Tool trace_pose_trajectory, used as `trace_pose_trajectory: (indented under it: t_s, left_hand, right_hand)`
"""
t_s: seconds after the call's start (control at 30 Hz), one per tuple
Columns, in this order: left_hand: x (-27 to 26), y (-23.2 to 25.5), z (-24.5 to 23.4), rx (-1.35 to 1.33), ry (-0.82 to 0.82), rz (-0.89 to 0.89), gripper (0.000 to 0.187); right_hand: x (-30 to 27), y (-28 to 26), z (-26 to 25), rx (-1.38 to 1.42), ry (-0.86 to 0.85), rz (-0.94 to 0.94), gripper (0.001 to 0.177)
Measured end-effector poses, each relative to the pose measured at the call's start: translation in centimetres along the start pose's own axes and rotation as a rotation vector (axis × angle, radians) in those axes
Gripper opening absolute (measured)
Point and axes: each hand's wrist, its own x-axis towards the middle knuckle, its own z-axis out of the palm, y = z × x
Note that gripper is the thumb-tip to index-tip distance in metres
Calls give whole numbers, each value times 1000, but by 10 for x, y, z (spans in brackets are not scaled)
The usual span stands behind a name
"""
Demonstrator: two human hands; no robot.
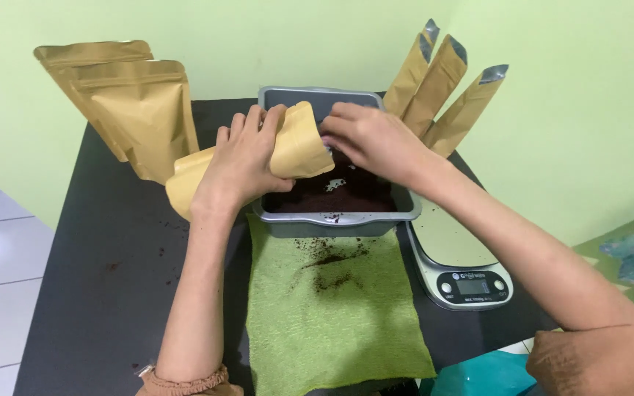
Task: Filling paper bags with ground coffee using a spoon and weighing them on a scale.
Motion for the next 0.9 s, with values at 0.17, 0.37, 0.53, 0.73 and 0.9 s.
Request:
trace_pose_trajectory:
  t_s: [0.17,0.37,0.53,0.73,0.9]
  left_hand:
    - [-4,-2,-4,-20,23,-6,118]
    - [0,-4,0,8,36,-9,118]
    - [-4,-2,-15,-33,74,-18,112]
    - [-30,18,-64,-338,251,-31,99]
    - [-56,57,-85,-430,471,113,86]
  right_hand:
    - [-16,17,18,-379,303,-147,6]
    - [-40,20,5,39,233,108,8]
    - [-70,20,-18,231,156,457,12]
    - [-102,4,6,-66,-169,654,19]
    - [-113,-5,27,-95,-108,401,38]
